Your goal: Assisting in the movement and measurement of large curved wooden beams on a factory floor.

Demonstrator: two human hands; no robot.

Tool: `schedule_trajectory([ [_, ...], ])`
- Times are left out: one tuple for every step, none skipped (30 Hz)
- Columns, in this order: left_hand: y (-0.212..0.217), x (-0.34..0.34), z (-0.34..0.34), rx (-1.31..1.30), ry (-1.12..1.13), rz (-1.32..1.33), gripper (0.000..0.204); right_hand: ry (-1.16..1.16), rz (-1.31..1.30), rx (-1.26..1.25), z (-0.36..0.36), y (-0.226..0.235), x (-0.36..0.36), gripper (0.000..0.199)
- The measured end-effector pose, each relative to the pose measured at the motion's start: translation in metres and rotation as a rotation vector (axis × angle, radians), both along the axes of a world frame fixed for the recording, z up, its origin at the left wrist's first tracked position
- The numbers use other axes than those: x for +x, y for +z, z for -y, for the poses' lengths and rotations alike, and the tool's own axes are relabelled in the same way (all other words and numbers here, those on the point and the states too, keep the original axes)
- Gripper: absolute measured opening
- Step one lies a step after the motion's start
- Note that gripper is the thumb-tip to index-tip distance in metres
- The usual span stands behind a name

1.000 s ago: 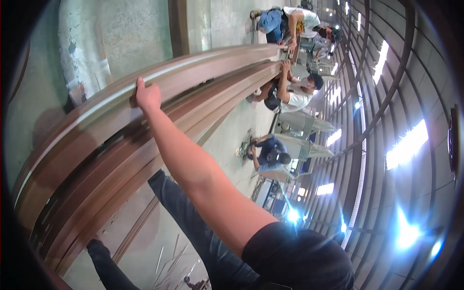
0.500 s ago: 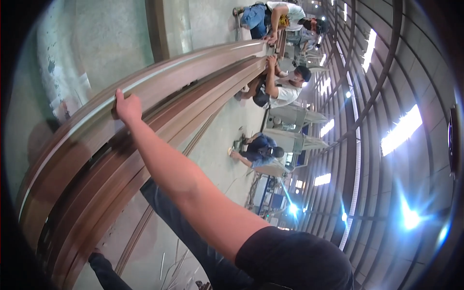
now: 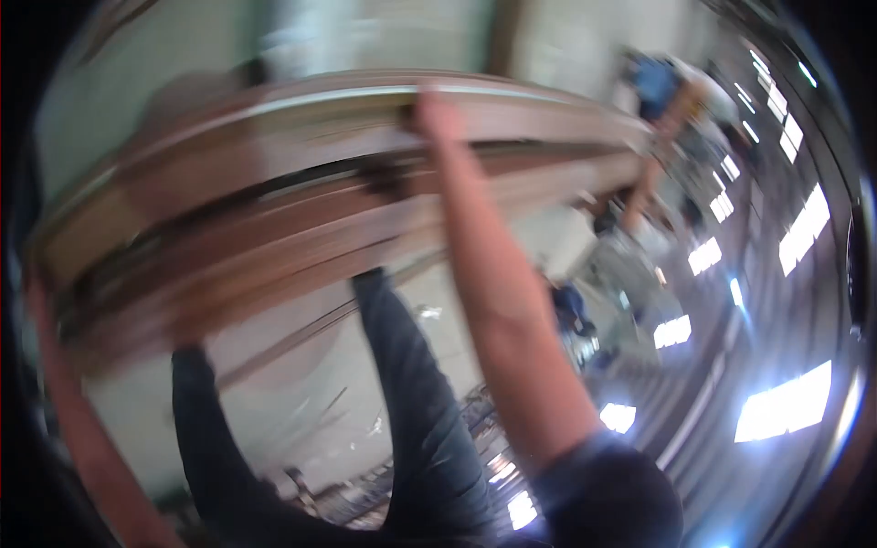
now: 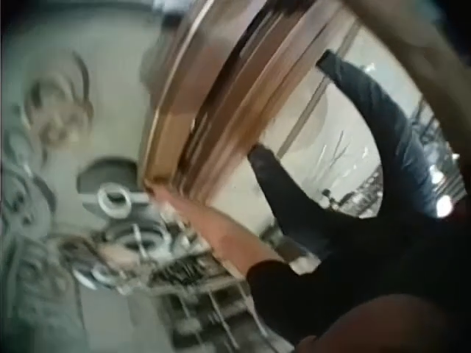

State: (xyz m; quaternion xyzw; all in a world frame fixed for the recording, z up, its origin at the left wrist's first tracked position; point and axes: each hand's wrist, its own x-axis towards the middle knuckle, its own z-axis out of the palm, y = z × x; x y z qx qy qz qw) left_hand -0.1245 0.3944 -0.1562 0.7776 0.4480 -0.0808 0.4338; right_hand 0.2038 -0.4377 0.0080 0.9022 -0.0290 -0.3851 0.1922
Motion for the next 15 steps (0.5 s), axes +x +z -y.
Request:
schedule_trajectory([
  [0.0,-0.015,0.001,-0.068,0.06,0.005,0.046,0.053,-0.009,0.03,0.012,-0.002,0.003,0.046],
  [-0.007,-0.013,0.007,0.089,-0.046,-0.032,0.048,0.049,-0.151,-0.093,0.019,-0.004,0.01,0.048],
  [-0.008,-0.014,0.019,0.245,-0.039,-0.164,0.051,0.003,-0.07,0.077,0.023,-0.006,0.01,0.049],
  [-0.002,-0.011,0.03,0.412,-0.08,-0.207,0.053,-0.331,0.035,0.364,0.029,0.0,0.009,0.051],
  [0.009,-0.008,0.043,0.493,-0.049,-0.208,0.056,-0.798,0.15,0.688,0.027,-0.001,0.008,0.052],
  [0.022,-0.002,0.055,0.53,0.037,-0.115,0.059,-1.205,0.23,0.898,0.025,0.003,0.007,0.054],
  [0.037,0.006,0.063,0.378,0.226,-0.002,0.065,-1.287,0.281,0.898,0.02,0.001,0.008,0.051],
  [0.048,0.012,0.078,0.247,0.359,0.071,0.06,-1.266,0.353,0.844,0.015,0.007,0.006,0.044],
  [0.06,0.018,0.09,0.244,0.37,0.16,0.048,-1.259,0.255,0.896,0.012,0.012,0.006,0.041],
  [0.066,0.024,0.096,0.222,0.376,0.252,0.037,-1.258,0.245,0.87,0.007,0.015,0.005,0.039],
  [0.074,0.029,0.098,0.176,0.436,0.241,0.045,-1.244,0.169,0.94,0.003,0.017,0.006,0.039],
  [0.079,0.032,0.099,0.127,0.494,0.23,0.054,-1.248,0.221,0.909,0.0,0.019,0.006,0.039],
  [0.081,0.035,0.101,0.145,0.504,0.2,0.052,-1.279,0.281,0.84,-0.002,0.02,0.006,0.039],
  [0.081,0.036,0.101,0.146,0.51,0.2,0.052,-1.246,0.27,0.877,-0.003,0.021,0.007,0.039],
  [0.079,0.036,0.102,0.13,0.504,0.226,0.052,-1.249,0.299,0.84,-0.003,0.021,0.007,0.039],
])
